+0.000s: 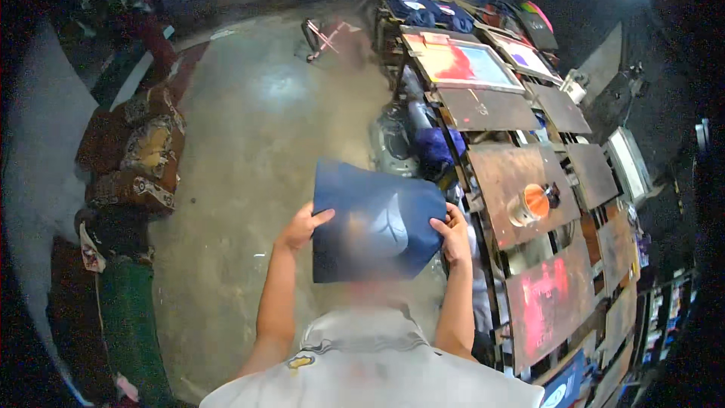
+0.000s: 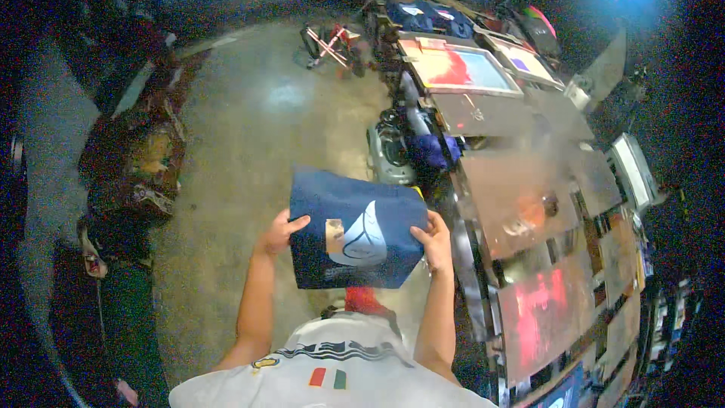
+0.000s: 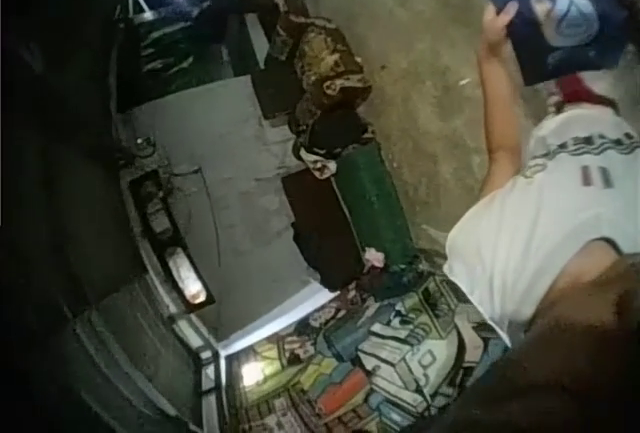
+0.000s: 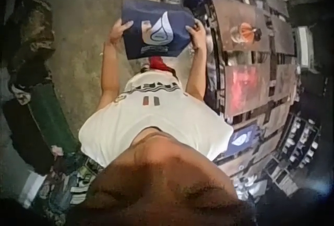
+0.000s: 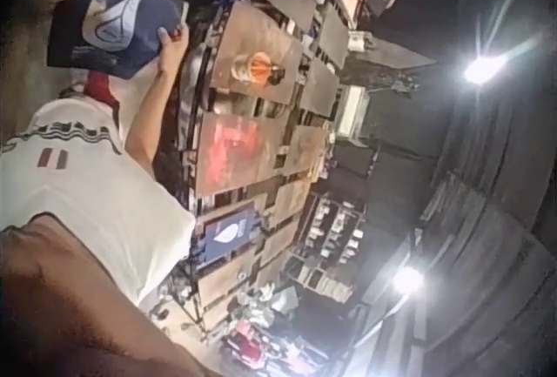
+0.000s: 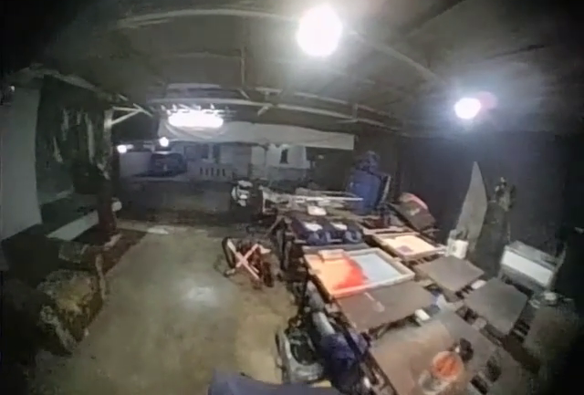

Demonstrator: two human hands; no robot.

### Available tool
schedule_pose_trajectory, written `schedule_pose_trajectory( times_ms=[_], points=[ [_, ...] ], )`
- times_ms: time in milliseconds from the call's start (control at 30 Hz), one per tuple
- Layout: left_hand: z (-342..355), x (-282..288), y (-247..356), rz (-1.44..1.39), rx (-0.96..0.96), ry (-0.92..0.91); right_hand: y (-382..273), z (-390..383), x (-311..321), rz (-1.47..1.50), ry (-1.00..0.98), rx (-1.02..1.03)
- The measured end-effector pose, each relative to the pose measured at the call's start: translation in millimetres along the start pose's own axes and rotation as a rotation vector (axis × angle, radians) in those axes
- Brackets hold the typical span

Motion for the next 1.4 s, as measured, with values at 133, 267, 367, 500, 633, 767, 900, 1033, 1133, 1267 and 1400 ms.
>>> schedule_pose_trajectory(
  times_ms=[133,267,367,500,633,767,900,1033,1133,1267,1400],
  points=[
    [62.7,13.6,23.8,0.115,-0.094,-0.034,-8.0,67.2,12.0,-0.079,0.008,0.132],
    [128.3,16.3,49.2,0.343,-0.065,-0.048,-28.3,127.7,11.2,-0.077,-0.013,0.169],
    [179.3,13.0,58.4,0.373,-0.084,0.034,-40.7,171.4,13.5,0.04,0.001,0.119],
    [215.9,-1.2,73.3,0.543,-0.25,0.141,-49.2,207.3,28.1,0.082,-0.015,0.062],
    [241.1,14.2,72.2,0.527,-0.262,0.16,-37.9,248.3,31.4,-0.097,-0.075,0.153],
    [260.8,33.3,71.8,0.448,-0.226,0.164,-42.0,268.8,18.1,-0.109,-0.099,0.138],
    [294.8,47.0,65.8,0.433,-0.236,0.185,-44.5,292.6,15.8,-0.099,-0.055,0.116],
    [338.2,45.5,60.7,0.304,-0.193,0.115,-48.9,324.5,21.3,-0.061,0.087,0.182],
    [369.3,47.5,72.9,0.26,-0.205,0.042,-53.6,349.4,19.7,0.023,0.223,0.153],
    [403.7,81.5,98.4,0.28,-0.243,0.029,-62.1,388.3,-5.2,0.033,0.262,0.154],
    [422.5,130.9,126.8,0.341,-0.302,0.084,-74.7,431.8,-49.7,0.016,0.211,0.157]
  ],
)
Point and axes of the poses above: each hand's wrist, its own z-axis towards the middle knuckle, its own x-axis out of the back of the hand, y = z × x, the point moved 6 cm from there along z, towards the middle knuckle, and after that the axes turned 6 degrees about -x, right-handed, at the moved point
